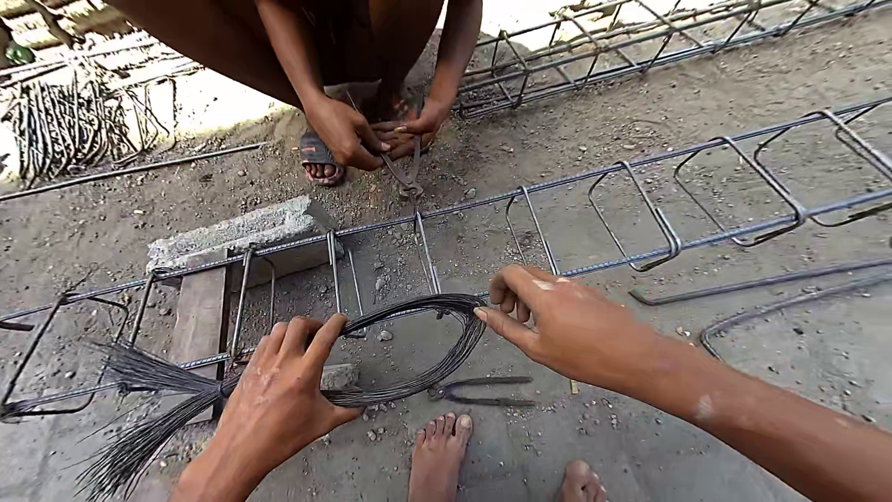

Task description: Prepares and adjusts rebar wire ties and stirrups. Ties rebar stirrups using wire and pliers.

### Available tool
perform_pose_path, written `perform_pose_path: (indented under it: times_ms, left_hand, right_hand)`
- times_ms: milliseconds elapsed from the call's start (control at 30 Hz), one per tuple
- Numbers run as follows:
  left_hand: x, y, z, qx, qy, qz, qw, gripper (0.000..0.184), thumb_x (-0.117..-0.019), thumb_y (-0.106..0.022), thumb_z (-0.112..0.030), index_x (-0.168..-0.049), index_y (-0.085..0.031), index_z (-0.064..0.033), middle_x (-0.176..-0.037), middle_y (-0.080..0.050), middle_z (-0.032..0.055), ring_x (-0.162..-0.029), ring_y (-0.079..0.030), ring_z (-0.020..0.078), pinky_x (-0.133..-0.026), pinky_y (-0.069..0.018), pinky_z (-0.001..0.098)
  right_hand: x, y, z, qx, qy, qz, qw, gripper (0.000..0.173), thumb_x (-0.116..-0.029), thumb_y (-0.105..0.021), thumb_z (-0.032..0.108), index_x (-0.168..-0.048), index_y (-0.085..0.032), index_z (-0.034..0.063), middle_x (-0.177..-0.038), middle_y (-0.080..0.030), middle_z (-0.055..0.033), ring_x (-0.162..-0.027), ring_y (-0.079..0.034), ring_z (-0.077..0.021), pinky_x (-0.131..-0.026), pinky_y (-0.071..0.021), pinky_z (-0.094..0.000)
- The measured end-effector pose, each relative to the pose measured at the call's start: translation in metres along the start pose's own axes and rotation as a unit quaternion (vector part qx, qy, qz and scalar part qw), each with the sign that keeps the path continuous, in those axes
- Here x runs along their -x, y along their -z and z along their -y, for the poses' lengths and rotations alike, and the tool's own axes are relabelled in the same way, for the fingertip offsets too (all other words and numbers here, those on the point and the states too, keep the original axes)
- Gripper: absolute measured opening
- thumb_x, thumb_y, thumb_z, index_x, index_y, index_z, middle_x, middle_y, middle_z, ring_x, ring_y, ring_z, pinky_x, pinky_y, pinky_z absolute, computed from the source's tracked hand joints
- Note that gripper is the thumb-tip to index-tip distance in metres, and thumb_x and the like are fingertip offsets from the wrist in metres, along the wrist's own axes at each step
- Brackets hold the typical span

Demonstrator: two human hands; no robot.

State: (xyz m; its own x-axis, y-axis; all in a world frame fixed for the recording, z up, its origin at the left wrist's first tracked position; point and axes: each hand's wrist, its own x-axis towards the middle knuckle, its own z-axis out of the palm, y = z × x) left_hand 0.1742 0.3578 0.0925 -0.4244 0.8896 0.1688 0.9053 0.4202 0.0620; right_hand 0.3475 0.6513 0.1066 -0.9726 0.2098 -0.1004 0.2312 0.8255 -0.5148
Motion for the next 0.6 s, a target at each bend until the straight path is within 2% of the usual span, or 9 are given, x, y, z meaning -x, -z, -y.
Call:
perform_pose_path:
  times_ms: [67,167,333,400,500,567,600]
  left_hand:
    - [-0.001,-0.003,-0.004,-0.004,-0.008,0.0,1.0,0.105,-0.0494,-0.076,-0.07,-0.132,-0.064,-0.0065,-0.102,-0.065,0.0196,-0.088,-0.064,0.0419,-0.07,-0.0522,0.0541]
    - [0.0,-0.006,-0.007,-0.011,-0.009,0.002,1.0,0.106,-0.0484,-0.077,-0.07,-0.133,-0.064,-0.0063,-0.102,-0.066,0.0196,-0.088,-0.065,0.0424,-0.072,-0.0524,0.0544]
    - [0.001,-0.011,-0.01,-0.033,-0.017,0.007,0.999,0.106,-0.0456,-0.078,-0.067,-0.132,-0.065,-0.0069,-0.1,-0.066,0.0191,-0.087,-0.065,0.0422,-0.07,-0.0518,0.0533]
    - [0.002,-0.013,-0.009,-0.033,-0.018,0.001,0.999,0.105,-0.0462,-0.077,-0.067,-0.131,-0.066,-0.0068,-0.1,-0.066,0.0186,-0.086,-0.065,0.0414,-0.07,-0.0516,0.0523]
    - [0.004,-0.016,-0.008,-0.025,-0.011,0.008,1.0,0.106,-0.0447,-0.078,-0.067,-0.131,-0.066,-0.0074,-0.1,-0.066,0.0185,-0.087,-0.065,0.0413,-0.07,-0.0521,0.0522]
    - [0.007,-0.018,-0.008,-0.018,-0.012,0.02,1.0,0.107,-0.0439,-0.078,-0.068,-0.132,-0.066,-0.0075,-0.101,-0.066,0.0184,-0.087,-0.065,0.0402,-0.07,-0.0527,0.0518]
    - [0.007,-0.018,-0.01,-0.016,-0.015,0.026,0.999,0.108,-0.0436,-0.078,-0.068,-0.131,-0.066,-0.0071,-0.101,-0.066,0.0184,-0.087,-0.065,0.0399,-0.07,-0.053,0.0515]
  right_hand:
    - [-0.002,0.001,-0.001,-0.035,-0.031,0.037,0.998,0.032,-0.1039,-0.058,0.04,-0.11,-0.064,0.0093,-0.095,-0.066,-0.0035,-0.079,-0.066,-0.0137,-0.072,-0.0559,-0.0347]
    - [-0.007,0.002,-0.002,-0.091,-0.095,0.069,0.989,0.028,-0.1025,-0.063,0.037,-0.112,-0.065,0.011,-0.093,-0.067,-0.0006,-0.081,-0.066,-0.0105,-0.075,-0.0552,-0.0333]
    - [-0.009,-0.003,0.002,-0.09,-0.116,0.129,0.981,0.027,-0.1055,-0.056,0.032,-0.116,-0.064,0.0081,-0.1,-0.066,-0.0046,-0.086,-0.066,-0.0141,-0.08,-0.0542,-0.0356]
    - [-0.01,-0.002,0.002,-0.096,-0.114,0.134,0.98,0.028,-0.1057,-0.056,0.031,-0.118,-0.063,0.0072,-0.102,-0.066,-0.0056,-0.088,-0.066,-0.0143,-0.082,-0.0539,-0.0351]
    - [-0.006,0.0,-0.002,-0.072,-0.073,0.116,0.988,0.027,-0.1064,-0.055,0.033,-0.113,-0.065,0.0093,-0.098,-0.066,-0.0033,-0.084,-0.065,-0.0128,-0.077,-0.0537,-0.0337]
    - [-0.005,0.002,0.002,-0.014,-0.042,0.129,0.991,0.028,-0.1069,-0.052,0.033,-0.111,-0.066,0.0095,-0.098,-0.066,-0.0047,-0.082,-0.065,-0.0164,-0.074,-0.0539,-0.0376]
    - [-0.007,0.005,0.006,0.012,-0.038,0.154,0.987,0.028,-0.107,-0.051,0.032,-0.112,-0.065,0.0085,-0.1,-0.066,-0.0069,-0.086,-0.066,-0.0201,-0.076,-0.0536,-0.0407]
